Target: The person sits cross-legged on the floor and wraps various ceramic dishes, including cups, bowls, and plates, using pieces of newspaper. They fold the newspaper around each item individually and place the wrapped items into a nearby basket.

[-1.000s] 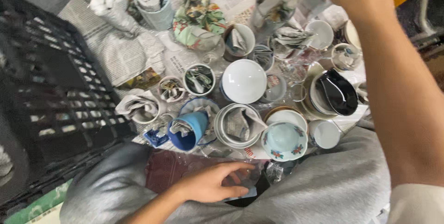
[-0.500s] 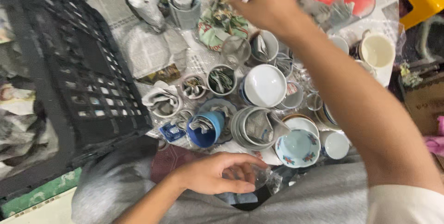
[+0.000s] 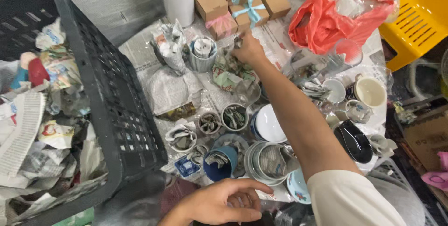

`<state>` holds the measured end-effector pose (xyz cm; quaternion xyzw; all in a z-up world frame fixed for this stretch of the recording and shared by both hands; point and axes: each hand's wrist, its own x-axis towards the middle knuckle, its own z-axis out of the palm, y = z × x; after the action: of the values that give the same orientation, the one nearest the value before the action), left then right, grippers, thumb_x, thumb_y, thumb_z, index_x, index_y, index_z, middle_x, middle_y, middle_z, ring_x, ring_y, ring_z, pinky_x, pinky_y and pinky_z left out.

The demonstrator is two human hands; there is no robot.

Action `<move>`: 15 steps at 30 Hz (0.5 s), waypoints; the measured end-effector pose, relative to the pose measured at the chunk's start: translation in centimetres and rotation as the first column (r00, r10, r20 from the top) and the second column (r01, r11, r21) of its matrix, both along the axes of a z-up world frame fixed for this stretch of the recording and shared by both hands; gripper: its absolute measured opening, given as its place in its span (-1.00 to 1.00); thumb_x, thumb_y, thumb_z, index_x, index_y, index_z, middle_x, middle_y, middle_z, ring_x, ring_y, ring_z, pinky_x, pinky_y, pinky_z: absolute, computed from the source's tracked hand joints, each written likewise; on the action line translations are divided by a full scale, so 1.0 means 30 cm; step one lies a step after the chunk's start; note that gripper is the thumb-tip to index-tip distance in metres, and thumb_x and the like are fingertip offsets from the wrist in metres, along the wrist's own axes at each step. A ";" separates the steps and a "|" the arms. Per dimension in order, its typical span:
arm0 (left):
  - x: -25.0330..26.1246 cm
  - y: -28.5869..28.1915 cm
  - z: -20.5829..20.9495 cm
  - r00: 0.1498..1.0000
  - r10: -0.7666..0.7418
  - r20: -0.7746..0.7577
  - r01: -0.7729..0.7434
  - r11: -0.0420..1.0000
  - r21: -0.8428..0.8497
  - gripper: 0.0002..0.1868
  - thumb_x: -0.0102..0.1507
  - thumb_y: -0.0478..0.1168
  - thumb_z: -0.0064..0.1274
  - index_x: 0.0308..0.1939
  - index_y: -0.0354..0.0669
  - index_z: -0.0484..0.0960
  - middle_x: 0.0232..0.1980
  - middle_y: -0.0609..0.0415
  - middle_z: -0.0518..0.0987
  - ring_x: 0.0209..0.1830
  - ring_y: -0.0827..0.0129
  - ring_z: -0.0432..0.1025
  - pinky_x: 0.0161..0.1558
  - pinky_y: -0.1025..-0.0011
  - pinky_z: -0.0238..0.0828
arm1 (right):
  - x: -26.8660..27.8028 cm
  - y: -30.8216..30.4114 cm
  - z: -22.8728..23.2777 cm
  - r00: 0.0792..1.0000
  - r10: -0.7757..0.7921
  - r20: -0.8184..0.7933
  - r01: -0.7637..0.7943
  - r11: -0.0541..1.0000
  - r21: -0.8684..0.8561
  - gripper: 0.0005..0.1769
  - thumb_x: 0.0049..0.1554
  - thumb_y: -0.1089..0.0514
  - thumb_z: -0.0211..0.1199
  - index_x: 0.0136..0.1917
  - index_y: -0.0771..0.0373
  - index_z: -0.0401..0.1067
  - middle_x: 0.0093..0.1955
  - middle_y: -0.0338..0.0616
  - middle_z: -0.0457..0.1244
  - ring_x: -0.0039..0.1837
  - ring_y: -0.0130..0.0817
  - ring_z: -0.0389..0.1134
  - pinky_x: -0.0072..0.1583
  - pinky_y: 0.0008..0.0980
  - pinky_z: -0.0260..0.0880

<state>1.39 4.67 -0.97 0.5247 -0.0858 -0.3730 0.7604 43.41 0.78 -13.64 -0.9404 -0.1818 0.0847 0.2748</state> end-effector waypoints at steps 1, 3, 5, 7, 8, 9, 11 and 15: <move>0.008 0.007 0.002 0.999 0.018 0.049 -0.017 1.000 -0.007 -0.40 0.33 -0.13 0.18 0.46 -0.06 0.47 -0.06 0.23 0.59 -0.20 0.63 0.41 -0.13 0.62 0.37 | -0.003 0.001 0.015 1.000 -0.023 0.020 0.023 1.000 0.008 -0.18 -0.22 -0.08 0.63 0.19 0.17 0.29 0.08 0.13 0.36 0.16 0.09 0.38 0.19 -0.09 0.38; 0.017 0.007 0.005 0.989 0.053 0.135 -0.049 0.998 -0.032 -0.39 0.35 -0.14 0.18 0.48 -0.07 0.45 -0.02 0.20 0.60 -0.11 0.62 0.44 -0.05 0.61 0.40 | -0.030 -0.012 0.058 0.997 0.004 0.071 -0.010 0.997 0.082 -0.23 -0.25 0.00 0.65 0.12 0.21 0.31 0.02 0.11 0.37 0.11 0.05 0.40 0.15 -0.11 0.39; 0.016 0.017 0.007 0.990 0.074 0.117 -0.075 0.997 -0.002 -0.40 0.33 -0.16 0.18 0.47 -0.04 0.45 -0.02 0.20 0.59 -0.07 0.61 0.45 -0.06 0.59 0.43 | -0.068 -0.031 0.128 0.984 0.095 0.153 -0.126 0.970 0.209 -0.34 -0.23 0.09 0.61 0.06 0.24 0.34 -0.01 0.06 0.39 0.07 -0.02 0.44 0.13 -0.17 0.42; 0.027 0.027 0.003 0.987 0.117 0.111 -0.118 0.993 -0.002 -0.41 0.32 -0.18 0.17 0.45 -0.05 0.45 -0.02 0.20 0.59 -0.05 0.59 0.46 -0.05 0.56 0.46 | -0.122 -0.056 0.224 0.984 0.120 0.130 -0.152 0.950 0.274 -0.43 -0.15 0.14 0.58 0.03 0.26 0.33 -0.04 -0.02 0.39 0.03 -0.18 0.45 0.10 -0.27 0.43; 0.030 0.028 0.003 0.983 0.150 0.104 -0.149 0.989 -0.020 -0.42 0.32 -0.19 0.17 0.43 -0.07 0.45 -0.01 0.19 0.58 -0.05 0.58 0.46 -0.03 0.53 0.47 | -0.160 -0.077 0.275 0.984 0.134 0.113 -0.163 0.938 0.306 -0.47 -0.11 0.17 0.56 0.02 0.27 0.32 -0.05 -0.07 0.38 0.01 -0.26 0.45 0.08 -0.32 0.43; 0.030 0.029 0.003 0.978 0.183 0.096 -0.180 0.983 -0.038 -0.43 0.32 -0.20 0.17 0.42 -0.10 0.45 -0.01 0.19 0.58 -0.05 0.56 0.46 -0.01 0.51 0.48 | -0.200 -0.096 0.328 0.982 0.152 0.113 -0.182 0.922 0.342 -0.50 -0.08 0.19 0.56 0.01 0.26 0.32 -0.07 -0.11 0.35 -0.02 -0.33 0.41 0.05 -0.36 0.42; 0.039 0.037 0.001 0.953 0.299 0.046 -0.293 0.951 -0.102 -0.44 0.29 -0.22 0.18 0.37 -0.19 0.46 -0.04 0.14 0.58 -0.11 0.50 0.48 -0.08 0.42 0.54 | -0.276 -0.141 0.442 0.975 0.182 0.129 -0.220 0.884 0.413 -0.54 -0.03 0.23 0.56 -0.01 0.26 0.30 -0.10 -0.21 0.27 -0.07 -0.47 0.34 -0.01 -0.43 0.40; 0.057 0.048 0.007 0.821 0.571 0.013 -0.559 0.807 -0.188 -0.48 0.30 -0.25 0.18 0.30 -0.43 0.47 -0.05 -0.01 0.56 -0.21 0.32 0.51 -0.12 0.30 0.63 | -0.474 -0.291 0.607 0.910 0.322 0.260 -0.411 0.633 0.656 -0.55 0.10 0.42 0.53 0.04 0.25 0.26 0.02 -0.32 0.16 0.08 -0.56 0.22 0.21 -0.47 0.41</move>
<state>3.10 6.12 -0.76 0.4701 0.0156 -0.1024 0.8765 29.19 -7.94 4.58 -0.7123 -0.4032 0.0079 0.5744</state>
